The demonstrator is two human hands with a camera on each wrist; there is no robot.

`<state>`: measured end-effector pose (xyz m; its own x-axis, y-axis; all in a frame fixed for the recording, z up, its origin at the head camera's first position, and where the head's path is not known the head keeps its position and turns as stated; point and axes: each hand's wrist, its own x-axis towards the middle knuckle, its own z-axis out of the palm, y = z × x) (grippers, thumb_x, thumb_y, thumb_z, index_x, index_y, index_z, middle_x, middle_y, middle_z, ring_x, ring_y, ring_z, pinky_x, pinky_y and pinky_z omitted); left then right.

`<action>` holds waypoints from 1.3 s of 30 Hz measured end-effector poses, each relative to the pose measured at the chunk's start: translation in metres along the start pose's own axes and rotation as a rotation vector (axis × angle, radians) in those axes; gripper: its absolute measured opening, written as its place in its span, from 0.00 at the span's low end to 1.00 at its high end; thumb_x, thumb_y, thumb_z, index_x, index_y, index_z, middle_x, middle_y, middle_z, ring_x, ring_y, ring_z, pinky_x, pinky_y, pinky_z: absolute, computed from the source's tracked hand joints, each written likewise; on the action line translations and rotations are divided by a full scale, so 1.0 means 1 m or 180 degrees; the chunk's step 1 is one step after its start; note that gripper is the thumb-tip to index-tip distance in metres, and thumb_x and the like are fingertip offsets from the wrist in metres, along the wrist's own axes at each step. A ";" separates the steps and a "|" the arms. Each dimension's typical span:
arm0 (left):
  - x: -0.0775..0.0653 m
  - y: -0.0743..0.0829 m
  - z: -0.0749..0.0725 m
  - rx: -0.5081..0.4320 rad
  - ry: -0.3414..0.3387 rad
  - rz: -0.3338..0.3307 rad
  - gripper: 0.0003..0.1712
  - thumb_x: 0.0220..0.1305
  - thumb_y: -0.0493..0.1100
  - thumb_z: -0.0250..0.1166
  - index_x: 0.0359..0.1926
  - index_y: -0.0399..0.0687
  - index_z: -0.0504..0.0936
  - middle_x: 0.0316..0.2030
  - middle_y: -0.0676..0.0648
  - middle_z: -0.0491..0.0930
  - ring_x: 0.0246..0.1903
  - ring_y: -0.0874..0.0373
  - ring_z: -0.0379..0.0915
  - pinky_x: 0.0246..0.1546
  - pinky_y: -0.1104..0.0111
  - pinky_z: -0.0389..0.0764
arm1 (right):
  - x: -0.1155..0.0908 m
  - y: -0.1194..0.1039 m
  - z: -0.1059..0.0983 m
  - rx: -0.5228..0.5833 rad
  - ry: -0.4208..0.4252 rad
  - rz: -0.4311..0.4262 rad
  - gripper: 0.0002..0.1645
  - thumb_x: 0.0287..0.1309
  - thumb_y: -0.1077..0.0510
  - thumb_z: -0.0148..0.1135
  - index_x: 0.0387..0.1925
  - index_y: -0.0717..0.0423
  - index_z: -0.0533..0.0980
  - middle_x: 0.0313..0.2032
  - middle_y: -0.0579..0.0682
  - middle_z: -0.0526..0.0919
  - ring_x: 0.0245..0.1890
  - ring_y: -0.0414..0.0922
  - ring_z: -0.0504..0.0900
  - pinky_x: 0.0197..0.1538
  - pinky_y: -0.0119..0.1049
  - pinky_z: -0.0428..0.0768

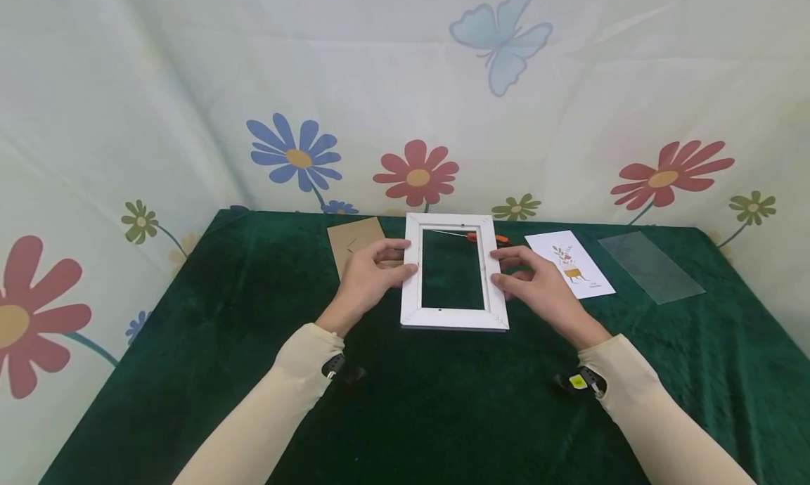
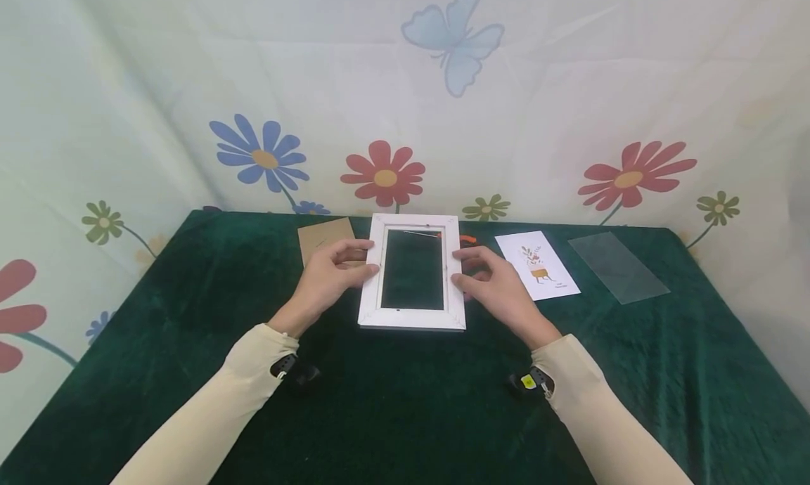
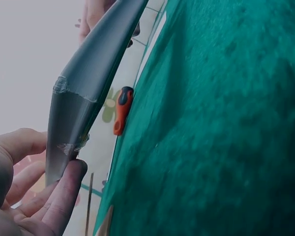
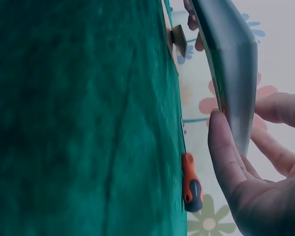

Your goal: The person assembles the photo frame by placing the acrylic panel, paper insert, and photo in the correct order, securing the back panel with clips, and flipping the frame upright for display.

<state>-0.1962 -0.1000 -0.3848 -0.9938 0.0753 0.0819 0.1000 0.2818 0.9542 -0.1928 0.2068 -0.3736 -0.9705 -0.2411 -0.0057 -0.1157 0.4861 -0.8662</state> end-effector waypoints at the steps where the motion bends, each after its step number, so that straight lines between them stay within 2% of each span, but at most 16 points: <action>1: 0.000 0.000 0.002 -0.0008 0.0003 -0.0004 0.27 0.67 0.40 0.76 0.66 0.48 0.82 0.56 0.45 0.86 0.49 0.51 0.88 0.49 0.58 0.87 | -0.001 0.001 -0.001 -0.0016 -0.0006 0.0009 0.31 0.73 0.52 0.68 0.73 0.53 0.72 0.63 0.62 0.76 0.43 0.53 0.85 0.51 0.44 0.80; 11: -0.005 -0.002 0.013 0.0041 -0.0012 -0.0004 0.27 0.67 0.40 0.76 0.66 0.48 0.82 0.56 0.46 0.86 0.47 0.52 0.88 0.49 0.57 0.87 | -0.003 0.007 -0.010 -0.0132 -0.0136 -0.0029 0.32 0.71 0.54 0.71 0.71 0.58 0.72 0.59 0.63 0.78 0.41 0.50 0.89 0.48 0.37 0.85; 22: -0.009 -0.007 0.016 0.0189 -0.0198 -0.0012 0.27 0.69 0.40 0.75 0.67 0.49 0.82 0.60 0.44 0.84 0.45 0.53 0.88 0.50 0.58 0.86 | -0.005 0.019 -0.014 0.0206 -0.0432 0.0021 0.33 0.71 0.57 0.71 0.71 0.60 0.71 0.55 0.64 0.76 0.39 0.53 0.88 0.41 0.46 0.89; 30: -0.011 -0.008 0.023 0.0273 -0.0308 0.0047 0.26 0.68 0.40 0.75 0.66 0.47 0.83 0.56 0.43 0.85 0.39 0.55 0.88 0.48 0.59 0.87 | -0.004 0.022 -0.023 0.0170 -0.0513 0.0074 0.31 0.70 0.58 0.71 0.69 0.61 0.71 0.51 0.63 0.76 0.37 0.54 0.88 0.40 0.46 0.89; 39: -0.012 -0.009 0.025 0.0364 -0.0371 0.0068 0.26 0.68 0.39 0.75 0.66 0.46 0.84 0.55 0.42 0.85 0.40 0.54 0.88 0.48 0.59 0.87 | -0.001 0.024 -0.027 0.0149 -0.0695 0.0187 0.31 0.70 0.58 0.70 0.68 0.61 0.70 0.50 0.63 0.76 0.39 0.54 0.87 0.40 0.47 0.89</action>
<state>-0.1837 -0.0795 -0.4020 -0.9797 0.1909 0.0614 0.1324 0.3854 0.9132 -0.2005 0.2408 -0.3810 -0.9058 -0.3921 -0.1603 -0.0455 0.4663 -0.8835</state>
